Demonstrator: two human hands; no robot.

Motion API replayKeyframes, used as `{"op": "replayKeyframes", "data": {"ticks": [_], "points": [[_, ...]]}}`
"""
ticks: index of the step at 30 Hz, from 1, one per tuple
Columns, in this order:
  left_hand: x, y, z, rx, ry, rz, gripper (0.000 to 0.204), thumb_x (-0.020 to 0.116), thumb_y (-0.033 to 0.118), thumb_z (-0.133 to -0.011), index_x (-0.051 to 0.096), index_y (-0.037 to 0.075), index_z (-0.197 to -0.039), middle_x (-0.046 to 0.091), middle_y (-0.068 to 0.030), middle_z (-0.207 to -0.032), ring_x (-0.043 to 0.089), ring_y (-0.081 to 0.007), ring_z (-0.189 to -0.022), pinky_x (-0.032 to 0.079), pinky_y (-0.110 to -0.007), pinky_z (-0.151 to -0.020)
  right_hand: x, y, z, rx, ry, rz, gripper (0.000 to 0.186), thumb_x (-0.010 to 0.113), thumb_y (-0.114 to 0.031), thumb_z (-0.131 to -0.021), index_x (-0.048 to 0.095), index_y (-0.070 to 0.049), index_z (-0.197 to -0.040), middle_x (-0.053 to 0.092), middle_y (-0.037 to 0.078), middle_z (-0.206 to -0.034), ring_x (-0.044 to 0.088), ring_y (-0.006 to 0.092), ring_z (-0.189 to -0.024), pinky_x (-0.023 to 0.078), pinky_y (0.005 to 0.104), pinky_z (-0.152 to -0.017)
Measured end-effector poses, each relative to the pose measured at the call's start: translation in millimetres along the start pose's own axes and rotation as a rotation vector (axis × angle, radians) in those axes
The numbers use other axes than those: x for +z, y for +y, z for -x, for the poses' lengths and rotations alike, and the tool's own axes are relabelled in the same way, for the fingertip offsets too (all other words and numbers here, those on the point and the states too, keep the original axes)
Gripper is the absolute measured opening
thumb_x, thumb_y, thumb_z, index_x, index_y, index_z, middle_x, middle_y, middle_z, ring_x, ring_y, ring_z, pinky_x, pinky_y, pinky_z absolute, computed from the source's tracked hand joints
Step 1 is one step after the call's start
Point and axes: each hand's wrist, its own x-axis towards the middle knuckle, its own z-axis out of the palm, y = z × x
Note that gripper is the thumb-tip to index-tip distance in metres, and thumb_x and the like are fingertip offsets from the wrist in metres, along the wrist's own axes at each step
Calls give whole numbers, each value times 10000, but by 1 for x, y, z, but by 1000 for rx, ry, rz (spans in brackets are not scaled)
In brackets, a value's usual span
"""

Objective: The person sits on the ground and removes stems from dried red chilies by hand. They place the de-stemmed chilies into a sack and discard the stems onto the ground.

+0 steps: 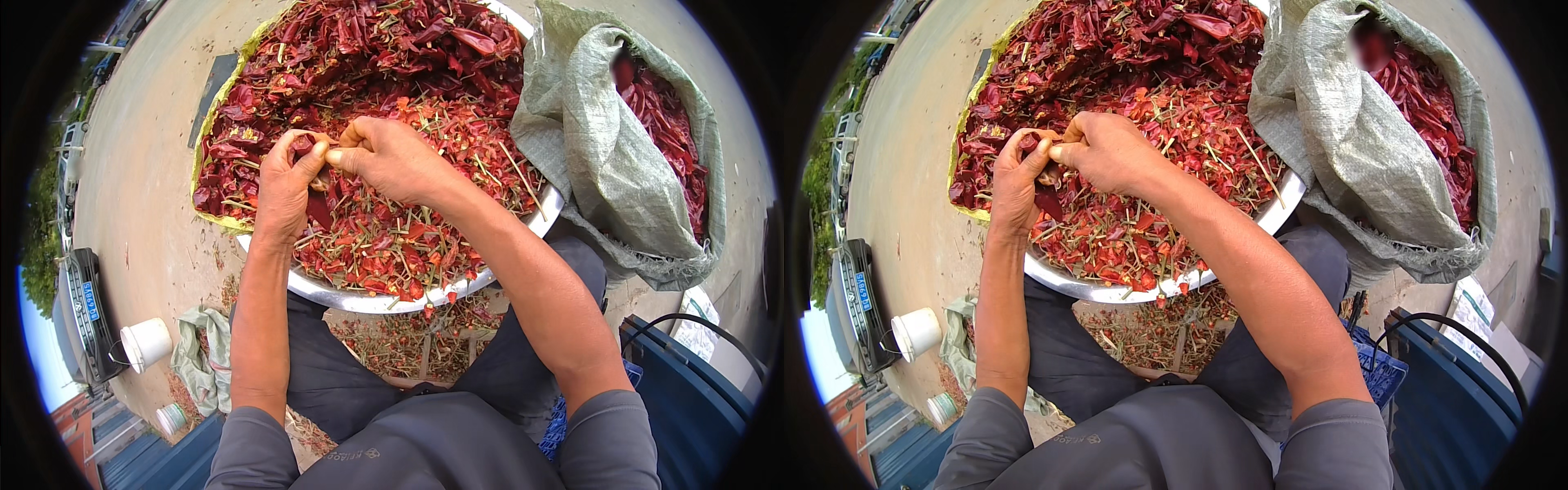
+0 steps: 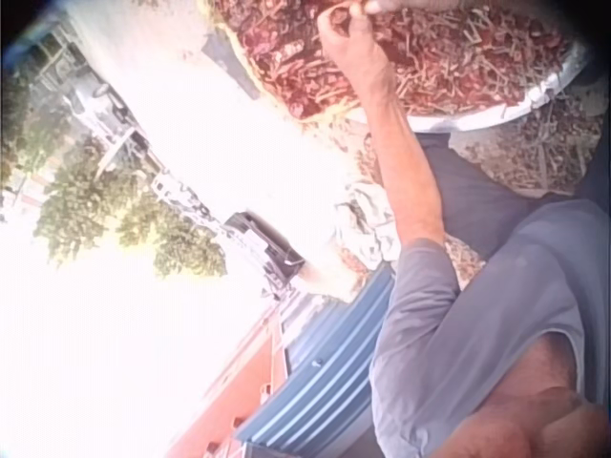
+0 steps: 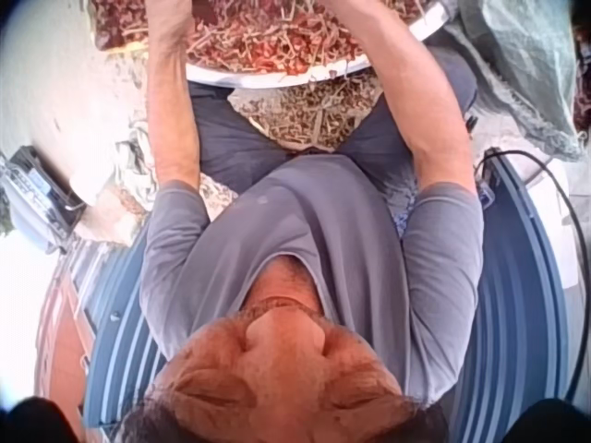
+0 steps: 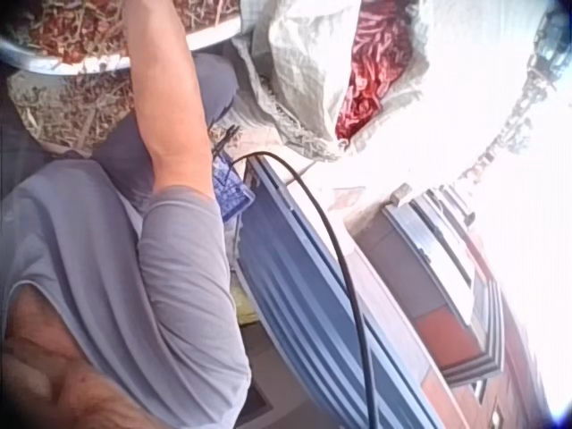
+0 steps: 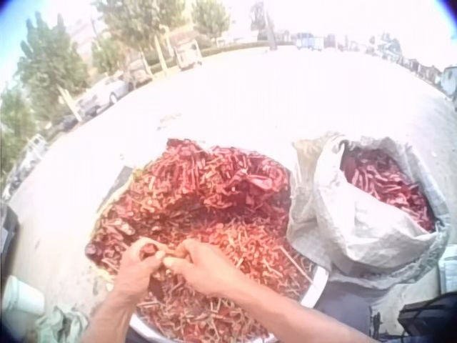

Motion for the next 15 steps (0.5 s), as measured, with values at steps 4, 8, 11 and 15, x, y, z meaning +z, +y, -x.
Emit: {"op": "replayKeyframes", "data": {"ticks": [4, 8, 11, 15], "points": [[5, 3, 0, -62, -13, 13, 162, 676, 152, -962, 629, 48, -1077, 653, -3, -843, 548, -47, -644, 447, -192, -567, -4, -5, 4, -6, -1, 10, 190, 655, -208, -958, 639, -19, -947, 605, 4, -728, 530, 84, -634, 431, 281, -548], [10, 3, 0, -116, 7, 4, 177, 680, 158, -960, 629, 50, -1090, 659, -8, -860, 558, -54, -651, 457, -198, -578, -6, -1, 4, -53, 48, 24, 162, 628, -173, -960, 633, -11, -953, 621, 15, -740, 549, 87, -644, 449, 279, -562], [15, 2, 1, -93, -13, 51, 208, 661, 170, -975, 583, 43, -1120, 658, -22, -856, 545, -61, -633, 447, -206, -572, -7, 0, 6, -14, 57, -59, 161, 618, -161, -962, 624, -1, -969, 627, 20, -754, 549, 87, -644, 455, 279, -567], [25, 4, 3, -30, 8, 83, 238, 700, 114, -937, 592, 45, -1137, 677, -21, -905, 578, -67, -682, 475, -212, -616, -11, -5, 7, -46, 107, -25, 163, 616, -158, -962, 618, 4, -984, 631, 21, -767, 547, 83, -646, 458, 277, -571]]}}
